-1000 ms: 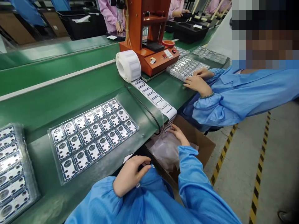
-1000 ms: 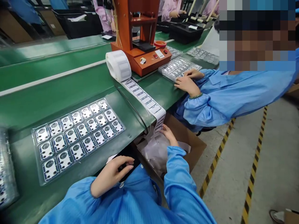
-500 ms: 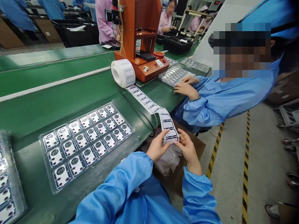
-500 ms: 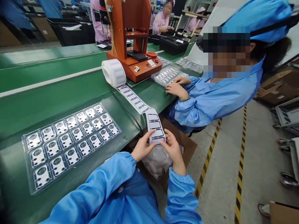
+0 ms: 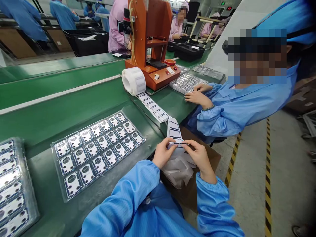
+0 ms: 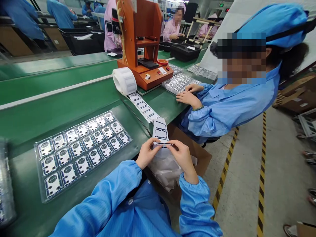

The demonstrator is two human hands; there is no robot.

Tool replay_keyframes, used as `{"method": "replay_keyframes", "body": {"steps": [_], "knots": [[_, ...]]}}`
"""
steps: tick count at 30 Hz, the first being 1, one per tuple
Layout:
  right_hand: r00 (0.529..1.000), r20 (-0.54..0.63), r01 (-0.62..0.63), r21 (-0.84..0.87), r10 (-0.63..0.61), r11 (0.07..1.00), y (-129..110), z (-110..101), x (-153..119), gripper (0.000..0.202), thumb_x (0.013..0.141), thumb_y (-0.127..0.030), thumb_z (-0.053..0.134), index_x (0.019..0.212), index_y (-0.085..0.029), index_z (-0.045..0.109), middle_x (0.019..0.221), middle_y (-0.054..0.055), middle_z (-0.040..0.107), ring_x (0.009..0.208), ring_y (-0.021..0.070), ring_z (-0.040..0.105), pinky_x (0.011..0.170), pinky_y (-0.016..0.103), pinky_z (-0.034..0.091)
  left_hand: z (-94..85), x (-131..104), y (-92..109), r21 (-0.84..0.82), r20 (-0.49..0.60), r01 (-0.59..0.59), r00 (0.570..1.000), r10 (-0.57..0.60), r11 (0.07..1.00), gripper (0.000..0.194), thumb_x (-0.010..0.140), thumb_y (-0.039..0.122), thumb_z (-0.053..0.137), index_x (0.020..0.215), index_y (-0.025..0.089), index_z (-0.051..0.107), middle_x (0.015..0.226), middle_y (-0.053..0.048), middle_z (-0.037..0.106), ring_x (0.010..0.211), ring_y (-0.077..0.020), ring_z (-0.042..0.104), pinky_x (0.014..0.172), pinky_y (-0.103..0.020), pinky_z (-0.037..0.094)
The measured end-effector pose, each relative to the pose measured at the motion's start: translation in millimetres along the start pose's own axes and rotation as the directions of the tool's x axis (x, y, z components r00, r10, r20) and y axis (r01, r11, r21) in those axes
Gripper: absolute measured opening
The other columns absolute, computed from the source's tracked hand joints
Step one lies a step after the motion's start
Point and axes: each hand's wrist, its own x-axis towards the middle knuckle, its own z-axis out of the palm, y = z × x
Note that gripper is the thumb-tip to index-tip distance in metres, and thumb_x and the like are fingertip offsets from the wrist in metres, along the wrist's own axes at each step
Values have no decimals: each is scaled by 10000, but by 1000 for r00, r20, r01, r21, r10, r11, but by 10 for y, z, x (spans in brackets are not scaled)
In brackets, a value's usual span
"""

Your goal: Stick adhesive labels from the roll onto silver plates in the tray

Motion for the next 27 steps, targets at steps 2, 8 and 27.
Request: {"method": "replay_keyframes", "body": {"steps": [2,8,27], "knots": [[999,33,33,-6,-33,999,-25,-35,2,379,853,-576,648,894,-217,763,884,73,735,798,229,676,706,348,547,-22,12,-13,-3,-1,-4,1000,4,1000,191,855,342,650,947,174,662,857,-8,699,785,-146,626,725,-231,490],[955,-51,265,-295,-292,918,-205,-214,9,328,930,-457,603,1164,-254,712,1083,91,679,890,220,676,831,381,558,-62,8,-8,24,-6,-21,1000,21,999,261,866,430,630,926,182,680,855,-3,711,781,-151,628,720,-234,483],[821,385,571,-588,-422,573,-586,-427,215,267,996,-298,483,867,-226,706,829,39,739,751,194,664,700,336,443,-54,-17,63,32,10,-22,1000,21,999,259,881,425,610,939,181,676,901,-9,716,854,-169,638,795,-261,483]]}}
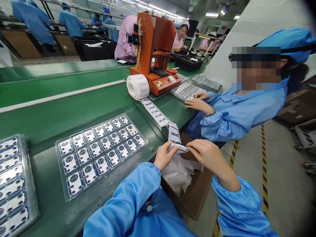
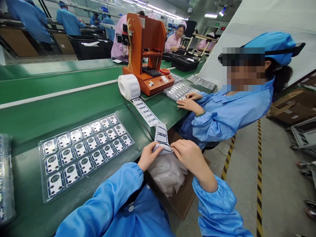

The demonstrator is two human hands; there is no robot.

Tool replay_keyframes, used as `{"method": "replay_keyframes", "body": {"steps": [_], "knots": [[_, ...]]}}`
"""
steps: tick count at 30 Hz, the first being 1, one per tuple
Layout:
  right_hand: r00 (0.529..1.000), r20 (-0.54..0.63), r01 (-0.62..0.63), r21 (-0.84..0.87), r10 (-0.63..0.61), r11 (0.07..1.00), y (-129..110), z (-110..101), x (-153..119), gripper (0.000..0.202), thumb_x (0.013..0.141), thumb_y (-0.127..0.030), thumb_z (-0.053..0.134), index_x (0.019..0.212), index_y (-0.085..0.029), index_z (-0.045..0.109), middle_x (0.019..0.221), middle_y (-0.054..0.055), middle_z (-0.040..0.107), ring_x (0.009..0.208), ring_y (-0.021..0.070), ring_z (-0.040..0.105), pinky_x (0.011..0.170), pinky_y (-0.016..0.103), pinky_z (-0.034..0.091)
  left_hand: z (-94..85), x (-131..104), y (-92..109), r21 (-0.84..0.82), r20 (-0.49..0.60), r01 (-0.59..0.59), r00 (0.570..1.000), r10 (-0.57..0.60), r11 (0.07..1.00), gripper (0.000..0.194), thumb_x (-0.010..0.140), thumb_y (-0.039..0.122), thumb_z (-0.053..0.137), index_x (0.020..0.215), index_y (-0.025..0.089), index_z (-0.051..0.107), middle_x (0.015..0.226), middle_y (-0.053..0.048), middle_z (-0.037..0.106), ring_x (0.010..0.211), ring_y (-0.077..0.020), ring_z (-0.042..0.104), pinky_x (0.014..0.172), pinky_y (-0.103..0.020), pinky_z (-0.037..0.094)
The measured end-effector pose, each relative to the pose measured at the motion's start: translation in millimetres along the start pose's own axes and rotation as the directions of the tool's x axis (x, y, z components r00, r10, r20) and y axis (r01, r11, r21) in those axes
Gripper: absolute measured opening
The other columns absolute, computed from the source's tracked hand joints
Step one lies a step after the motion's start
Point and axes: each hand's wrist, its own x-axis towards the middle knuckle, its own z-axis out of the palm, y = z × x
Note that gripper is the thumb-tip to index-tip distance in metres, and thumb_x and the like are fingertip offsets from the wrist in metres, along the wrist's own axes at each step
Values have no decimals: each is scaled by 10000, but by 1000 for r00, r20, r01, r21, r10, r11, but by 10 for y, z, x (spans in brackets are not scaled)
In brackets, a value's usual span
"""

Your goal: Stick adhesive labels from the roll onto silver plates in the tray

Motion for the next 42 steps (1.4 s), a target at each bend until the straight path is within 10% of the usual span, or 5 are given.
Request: {"method": "replay_keyframes", "body": {"steps": [12,18,25,30,42], "knots": [[979,-125,131,-214,-160,968,-399,-493,-499,195,986,-218,495,960,-204,688,859,74,716,777,224,633,789,374,456,-28,-59,-51,228,311,-90,950,15,970,1084,583,454,904,1469,112,382,1490,-246,465,1376,-377,476,1149,-488,389],[959,-237,172,50,-156,984,-277,-467,-748,226,894,-211,669,1108,-275,697,952,47,735,832,226,682,844,391,513,-258,-473,342,692,312,-160,946,-91,703,632,817,411,739,1352,155,520,1269,-191,643,1161,-360,636,928,-436,533],[895,-404,329,315,-187,890,-673,-4,-246,179,873,-101,676,1016,-209,673,878,43,697,822,193,677,829,344,555,-1157,-703,881,910,207,-121,961,-182,396,420,923,473,588,1239,199,621,1001,-99,748,918,-275,710,730,-338,536],[866,-476,377,423,-152,824,-1039,237,-50,188,863,-37,664,999,-165,650,867,44,684,846,169,670,883,323,551,-1731,-464,639,982,11,14,992,-126,190,366,1008,363,449,1257,157,621,1268,-118,681,1232,-319,578,989,-458,467],[910,-410,215,587,57,781,-1063,493,-180,53,916,-148,628,936,-196,639,809,18,672,734,122,672,744,208,558,-1876,-564,320,983,109,-94,990,-93,158,532,1017,523,359,1430,212,483,1484,-75,533,1403,-329,407,1097,-509,354]]}}
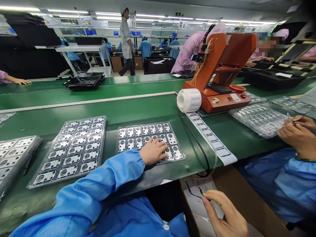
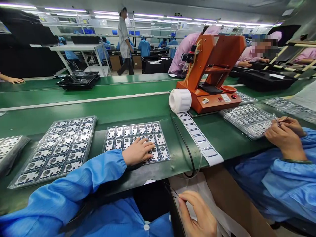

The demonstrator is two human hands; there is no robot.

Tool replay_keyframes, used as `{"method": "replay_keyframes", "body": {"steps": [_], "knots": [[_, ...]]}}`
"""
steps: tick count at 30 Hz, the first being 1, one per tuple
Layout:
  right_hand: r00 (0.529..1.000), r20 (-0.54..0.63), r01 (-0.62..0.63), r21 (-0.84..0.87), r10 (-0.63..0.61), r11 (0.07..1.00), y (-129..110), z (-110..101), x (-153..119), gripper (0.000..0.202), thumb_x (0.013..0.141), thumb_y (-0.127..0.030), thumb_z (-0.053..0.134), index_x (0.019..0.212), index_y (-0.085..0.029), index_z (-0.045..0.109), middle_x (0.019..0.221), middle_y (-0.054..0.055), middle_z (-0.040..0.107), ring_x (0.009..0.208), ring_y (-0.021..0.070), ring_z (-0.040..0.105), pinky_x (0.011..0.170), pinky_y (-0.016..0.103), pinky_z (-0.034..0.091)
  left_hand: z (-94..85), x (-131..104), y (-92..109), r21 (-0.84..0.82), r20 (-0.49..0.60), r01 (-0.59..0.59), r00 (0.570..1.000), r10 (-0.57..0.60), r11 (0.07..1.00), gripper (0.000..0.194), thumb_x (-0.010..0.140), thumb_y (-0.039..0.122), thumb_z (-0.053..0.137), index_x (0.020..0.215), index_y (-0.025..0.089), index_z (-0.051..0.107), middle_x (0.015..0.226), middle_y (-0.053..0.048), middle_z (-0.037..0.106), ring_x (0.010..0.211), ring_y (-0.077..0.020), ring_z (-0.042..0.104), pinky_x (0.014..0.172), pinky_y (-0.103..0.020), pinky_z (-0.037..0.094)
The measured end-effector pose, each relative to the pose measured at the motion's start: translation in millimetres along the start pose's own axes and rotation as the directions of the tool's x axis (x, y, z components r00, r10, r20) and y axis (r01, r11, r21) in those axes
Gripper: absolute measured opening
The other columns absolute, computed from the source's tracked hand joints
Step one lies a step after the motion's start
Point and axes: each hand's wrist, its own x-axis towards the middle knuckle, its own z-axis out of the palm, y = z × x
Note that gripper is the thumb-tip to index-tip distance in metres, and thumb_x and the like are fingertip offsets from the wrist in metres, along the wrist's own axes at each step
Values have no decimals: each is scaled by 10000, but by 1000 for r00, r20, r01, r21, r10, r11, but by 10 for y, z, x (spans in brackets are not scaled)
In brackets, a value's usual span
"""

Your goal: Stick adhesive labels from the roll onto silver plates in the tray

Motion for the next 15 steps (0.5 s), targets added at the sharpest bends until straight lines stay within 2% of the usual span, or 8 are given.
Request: {"method": "replay_keyframes", "body": {"steps": [3,8,12,15], "knots": [[998,-33,-62,-2,62,998,55,-14,-68,26,921,-185,632,913,-206,644,817,17,672,747,123,668,762,199,551,-157,64,-113,18,-33,56,998,-55,998,428,1022,430,403,1330,177,560,1405,-98,591,1303,-307,490,1029,-455,402],[987,-58,-149,-16,148,989,140,7,-139,43,921,-245,646,891,-216,655,843,20,677,769,127,662,793,198,539,-324,293,-233,20,2,119,993,-119,993,305,992,302,484,1229,173,625,1267,-94,661,1199,-294,536,965,-416,425],[980,-40,-194,-14,193,981,144,10,-146,32,911,-238,655,885,-220,658,845,19,681,783,139,665,805,219,542,-271,537,-216,5,2,135,991,-135,991,268,978,312,512,1174,184,643,1201,-89,679,1152,-275,549,947,-395,429],[978,-27,-205,-1,205,979,142,3,-142,27,911,-220,647,885,-220,653,830,20,680,773,147,666,778,235,550,-184,650,-196,-9,-23,200,979,-200,980,366,928,447,585,1147,155,626,1183,-128,665,1146,-308,535,932,-417,433]]}}
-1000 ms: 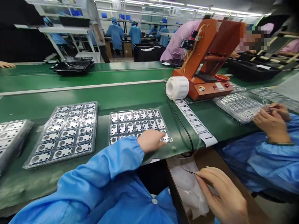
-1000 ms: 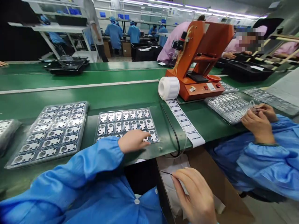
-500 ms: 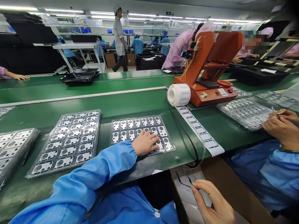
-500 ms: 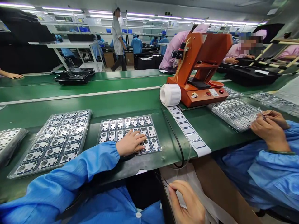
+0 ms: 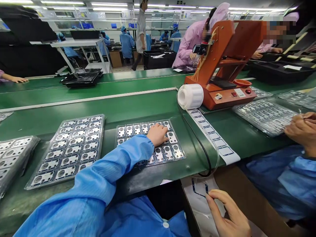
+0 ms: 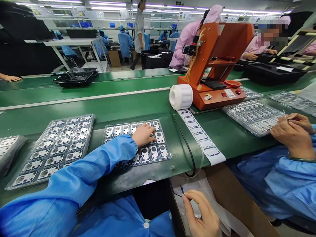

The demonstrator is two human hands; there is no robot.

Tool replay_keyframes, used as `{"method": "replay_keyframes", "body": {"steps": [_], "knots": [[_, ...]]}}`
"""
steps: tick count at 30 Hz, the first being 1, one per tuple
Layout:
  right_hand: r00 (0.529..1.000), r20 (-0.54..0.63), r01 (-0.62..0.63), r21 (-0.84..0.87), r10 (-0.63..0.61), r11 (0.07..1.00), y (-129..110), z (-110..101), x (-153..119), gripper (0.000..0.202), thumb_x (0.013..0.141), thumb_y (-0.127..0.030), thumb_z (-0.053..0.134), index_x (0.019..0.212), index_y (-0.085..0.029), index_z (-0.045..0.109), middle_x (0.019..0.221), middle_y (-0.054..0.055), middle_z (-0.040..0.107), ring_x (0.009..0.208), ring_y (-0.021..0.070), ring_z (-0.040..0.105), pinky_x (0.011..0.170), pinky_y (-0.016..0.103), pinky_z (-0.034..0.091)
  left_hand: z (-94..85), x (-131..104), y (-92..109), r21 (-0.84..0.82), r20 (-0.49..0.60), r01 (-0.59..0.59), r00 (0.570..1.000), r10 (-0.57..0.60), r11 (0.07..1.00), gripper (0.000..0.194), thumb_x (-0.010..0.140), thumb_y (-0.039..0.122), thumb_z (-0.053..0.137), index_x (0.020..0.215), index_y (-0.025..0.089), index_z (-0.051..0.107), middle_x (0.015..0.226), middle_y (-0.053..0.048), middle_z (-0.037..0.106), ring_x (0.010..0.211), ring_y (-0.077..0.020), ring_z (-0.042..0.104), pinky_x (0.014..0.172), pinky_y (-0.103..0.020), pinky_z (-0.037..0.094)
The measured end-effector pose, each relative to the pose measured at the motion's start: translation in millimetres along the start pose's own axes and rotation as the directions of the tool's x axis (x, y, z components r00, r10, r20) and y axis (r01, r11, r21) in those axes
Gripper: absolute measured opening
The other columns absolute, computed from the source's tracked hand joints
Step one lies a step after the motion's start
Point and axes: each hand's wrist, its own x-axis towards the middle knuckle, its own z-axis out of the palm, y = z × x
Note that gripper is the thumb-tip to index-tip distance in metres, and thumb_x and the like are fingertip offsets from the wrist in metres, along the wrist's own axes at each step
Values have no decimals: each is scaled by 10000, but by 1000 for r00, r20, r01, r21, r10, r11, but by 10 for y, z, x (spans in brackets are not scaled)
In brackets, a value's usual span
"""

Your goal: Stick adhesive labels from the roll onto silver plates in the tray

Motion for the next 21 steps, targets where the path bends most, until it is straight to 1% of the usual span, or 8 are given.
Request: {"method": "replay_keyframes", "body": {"steps": [2,5,7,9,12,16,21], "knots": [[1000,-8,23,7,-23,1000,9,-2,4,22,907,-213,647,886,-218,652,815,19,680,747,149,666,751,240,554,41,21,7,-11,-12,32,999,-32,999,451,878,522,634,1131,149,615,1175,-139,655,1141,-323,528,930,-431,433],[1000,17,7,-2,-7,1000,32,7,20,27,906,-204,645,884,-216,653,815,23,687,741,155,676,735,247,559,55,19,2,-32,-19,38,999,-39,999,462,879,549,622,1137,166,603,1176,-120,647,1145,-307,523,939,-417,432],[1000,28,8,-7,-8,1000,42,23,40,36,910,-203,638,879,-214,652,814,23,688,734,152,680,729,243,562,48,28,2,-45,-23,36,999,-37,998,449,913,549,571,1170,181,590,1189,-105,641,1158,-290,518,951,-401,429],[999,24,44,-8,-44,999,43,46,66,37,909,-198,636,877,-211,648,804,20,686,721,145,680,723,234,563,49,55,15,-51,-23,39,999,-40,998,437,930,542,543,1181,187,585,1203,-103,633,1177,-285,510,966,-397,424],[995,38,93,-6,-93,996,23,78,112,41,907,-184,631,876,-208,642,789,18,682,704,144,683,697,229,565,79,107,55,-54,-13,58,998,-58,997,459,897,558,584,1157,179,592,1215,-119,621,1198,-304,502,974,-411,428],[991,61,115,5,-115,993,-18,90,160,48,905,-168,622,883,-208,640,782,22,683,685,154,687,659,242,574,120,148,106,-76,12,94,996,-93,993,524,857,573,632,1183,166,585,1228,-141,610,1196,-322,517,960,-431,454],[984,65,170,-13,-169,985,-49,73,207,99,886,-121,636,931,-209,646,807,29,692,728,164,696,692,266,585,104,179,120,-115,51,94,995,-89,989,499,848,517,675,1186,159,593,1257,-151,598,1218,-327,515,978,-442,457]]}}
